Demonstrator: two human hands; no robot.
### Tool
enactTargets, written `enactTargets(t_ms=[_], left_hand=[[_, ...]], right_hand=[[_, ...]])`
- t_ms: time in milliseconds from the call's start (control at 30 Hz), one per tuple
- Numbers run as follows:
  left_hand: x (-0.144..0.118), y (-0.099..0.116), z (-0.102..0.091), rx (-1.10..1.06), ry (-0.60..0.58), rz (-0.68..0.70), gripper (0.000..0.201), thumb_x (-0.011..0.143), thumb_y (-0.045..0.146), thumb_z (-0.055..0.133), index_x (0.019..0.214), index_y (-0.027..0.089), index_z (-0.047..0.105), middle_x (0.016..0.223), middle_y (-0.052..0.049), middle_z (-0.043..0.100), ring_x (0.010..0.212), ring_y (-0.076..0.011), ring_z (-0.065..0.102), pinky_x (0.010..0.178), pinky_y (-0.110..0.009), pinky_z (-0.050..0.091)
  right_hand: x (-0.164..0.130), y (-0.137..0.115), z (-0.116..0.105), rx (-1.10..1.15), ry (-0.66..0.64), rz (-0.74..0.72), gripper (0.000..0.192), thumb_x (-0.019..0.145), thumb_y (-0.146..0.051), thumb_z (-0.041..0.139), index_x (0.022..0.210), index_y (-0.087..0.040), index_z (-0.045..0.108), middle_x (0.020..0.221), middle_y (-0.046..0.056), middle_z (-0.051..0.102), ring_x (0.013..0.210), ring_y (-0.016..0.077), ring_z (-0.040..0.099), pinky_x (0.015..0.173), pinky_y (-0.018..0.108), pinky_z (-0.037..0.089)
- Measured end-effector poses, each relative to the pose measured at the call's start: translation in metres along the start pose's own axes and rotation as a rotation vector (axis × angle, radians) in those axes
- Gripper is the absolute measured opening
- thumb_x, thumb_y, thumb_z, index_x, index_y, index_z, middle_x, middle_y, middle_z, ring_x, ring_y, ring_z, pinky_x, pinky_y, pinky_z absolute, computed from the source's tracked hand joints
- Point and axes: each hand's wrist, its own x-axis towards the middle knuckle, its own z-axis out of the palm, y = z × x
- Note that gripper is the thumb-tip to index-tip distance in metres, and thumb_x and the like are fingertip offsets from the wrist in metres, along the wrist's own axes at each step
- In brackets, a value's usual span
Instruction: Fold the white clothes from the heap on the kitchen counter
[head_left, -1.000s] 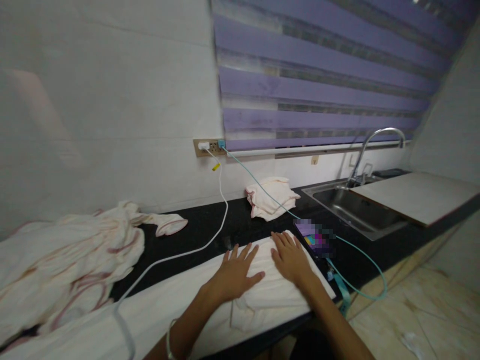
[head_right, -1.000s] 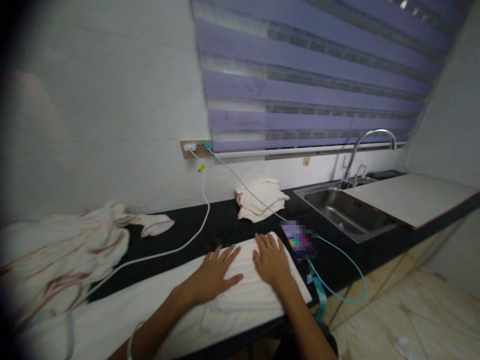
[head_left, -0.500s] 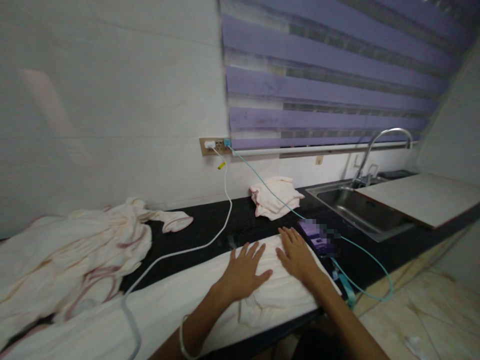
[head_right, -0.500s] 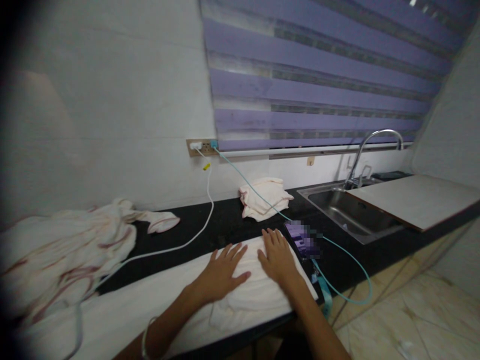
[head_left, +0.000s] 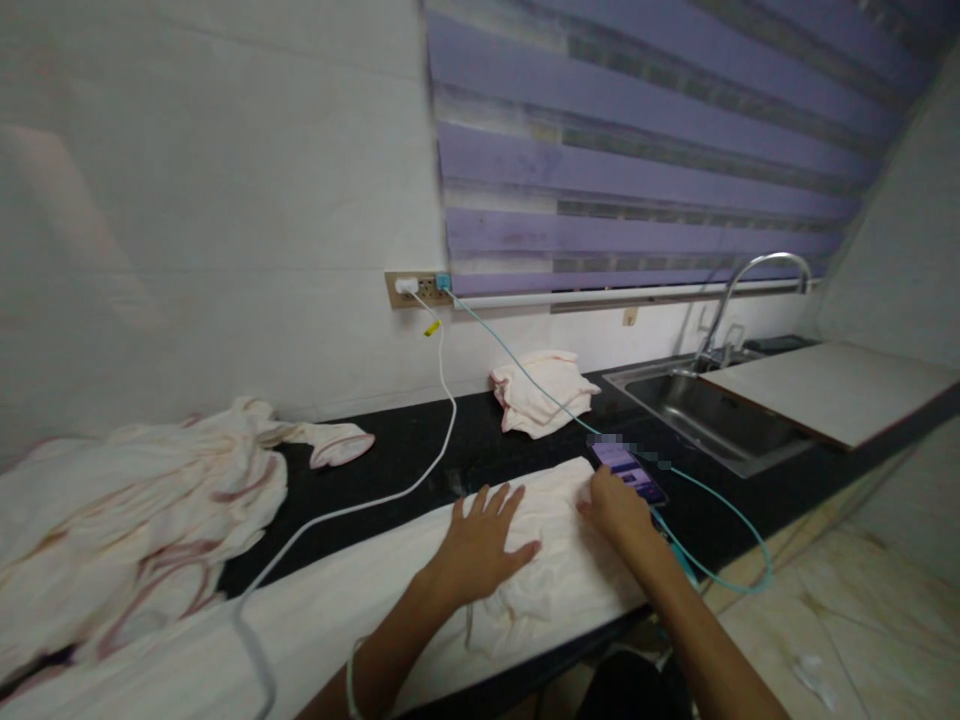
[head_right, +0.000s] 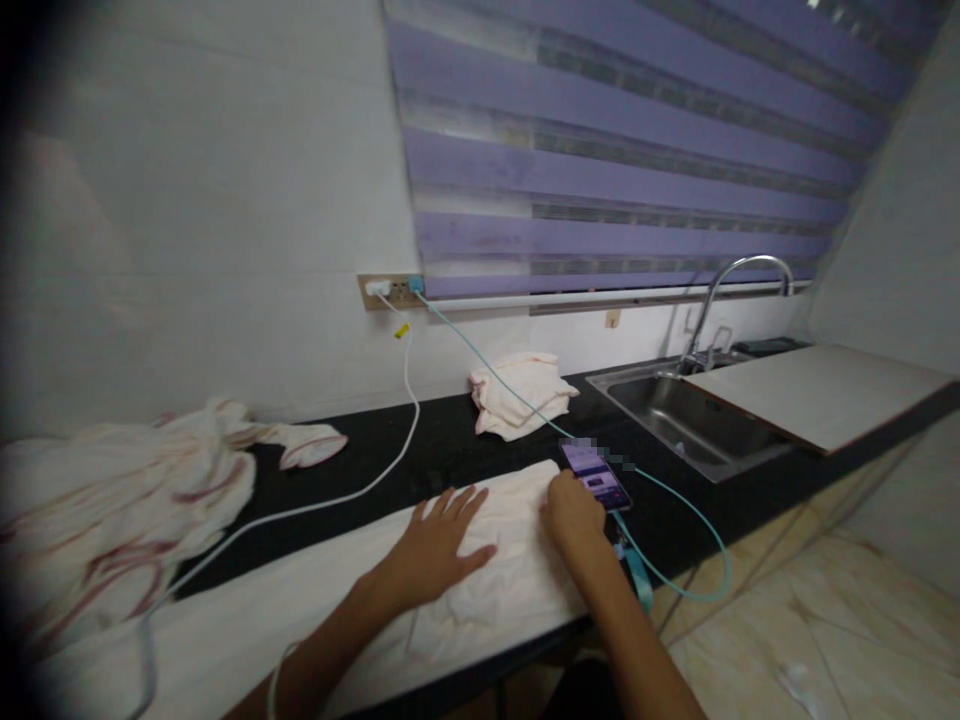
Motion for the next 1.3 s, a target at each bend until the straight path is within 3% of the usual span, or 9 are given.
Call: enactTargets(t_ms=[167, 300, 500, 667, 800, 1000, 1167, 1300], left_hand=[[-0.001, -0.002, 0.003, -0.001, 0.028, 0.008, 0.08, 0.095, 0.068, 0.044, 0.161, 0.025, 0.031, 0.167, -0.009, 0.032, 0.153, -0.0408, 0.027, 0.12, -0.068, 0.027], [-0.002, -0.002, 0.003, 0.007, 0.037, 0.013, 0.079, 0.095, 0.067, 0.044, 0.161, 0.025, 0.032, 0.166, -0.009, 0.034, 0.153, -0.0407, 0.028, 0.12, -0.068, 0.027], [-0.001, -0.001, 0.003, 0.019, 0.038, 0.014, 0.079, 0.096, 0.067, 0.044, 0.161, 0.025, 0.032, 0.166, -0.009, 0.035, 0.152, -0.0404, 0.029, 0.119, -0.068, 0.029], [0.0, -0.001, 0.005, 0.042, 0.06, 0.017, 0.078, 0.096, 0.066, 0.045, 0.161, 0.025, 0.033, 0.165, -0.009, 0.037, 0.152, -0.0403, 0.031, 0.119, -0.067, 0.03], [-0.001, -0.004, 0.01, 0.044, 0.074, 0.022, 0.077, 0.095, 0.066, 0.045, 0.16, 0.026, 0.035, 0.164, -0.009, 0.038, 0.152, -0.0407, 0.03, 0.119, -0.068, 0.03], [0.002, -0.002, 0.005, 0.059, 0.068, 0.022, 0.076, 0.095, 0.065, 0.047, 0.159, 0.025, 0.036, 0.166, -0.009, 0.034, 0.153, -0.0409, 0.029, 0.118, -0.071, 0.029], [-0.017, -0.006, -0.007, 0.157, 0.189, -0.074, 0.074, 0.099, 0.055, 0.043, 0.155, 0.007, 0.042, 0.163, -0.02, 0.036, 0.153, -0.0382, 0.03, 0.123, -0.06, 0.031], [-0.048, -0.016, 0.009, 0.151, 0.129, -0.131, 0.076, 0.1, 0.054, 0.038, 0.151, -0.002, 0.045, 0.156, -0.027, 0.043, 0.145, -0.0391, 0.043, 0.118, -0.052, 0.043]], right_hand=[[0.003, -0.006, -0.003, 0.047, -0.088, -0.035, 0.027, 0.088, -0.023, 0.062, 0.113, -0.013, 0.07, 0.119, 0.022, 0.072, 0.113, 0.0334, 0.07, 0.084, 0.038, 0.052], [0.003, -0.006, 0.004, 0.124, -0.019, -0.084, 0.037, 0.089, -0.03, 0.064, 0.121, -0.012, 0.064, 0.118, 0.022, 0.072, 0.112, 0.0313, 0.07, 0.086, 0.035, 0.05], [0.004, 0.008, 0.009, 0.166, 0.04, 0.011, 0.044, 0.095, -0.038, 0.06, 0.124, -0.004, 0.061, 0.117, 0.026, 0.071, 0.112, 0.032, 0.07, 0.086, 0.033, 0.049], [0.004, 0.025, 0.009, 0.213, -0.015, -0.008, 0.037, 0.091, -0.037, 0.066, 0.11, -0.006, 0.07, 0.117, 0.024, 0.072, 0.108, 0.0313, 0.07, 0.083, 0.032, 0.048], [0.005, 0.031, 0.012, 0.331, -0.029, -0.059, 0.036, 0.088, -0.034, 0.069, 0.11, -0.005, 0.071, 0.112, 0.021, 0.073, 0.102, 0.0291, 0.07, 0.081, 0.031, 0.048], [0.002, 0.012, 0.006, 0.431, 0.155, -0.146, 0.033, 0.088, -0.022, 0.062, 0.118, -0.01, 0.068, 0.117, 0.016, 0.072, 0.107, 0.026, 0.068, 0.089, 0.03, 0.046], [0.002, 0.005, -0.001, 0.393, 0.236, -0.132, 0.029, 0.092, -0.025, 0.057, 0.114, -0.011, 0.069, 0.11, 0.017, 0.073, 0.101, 0.0276, 0.068, 0.086, 0.033, 0.047], [0.003, 0.001, 0.001, 0.385, 0.242, -0.157, 0.023, 0.092, -0.022, 0.056, 0.108, -0.011, 0.07, 0.104, 0.017, 0.074, 0.098, 0.0279, 0.068, 0.084, 0.034, 0.047]])
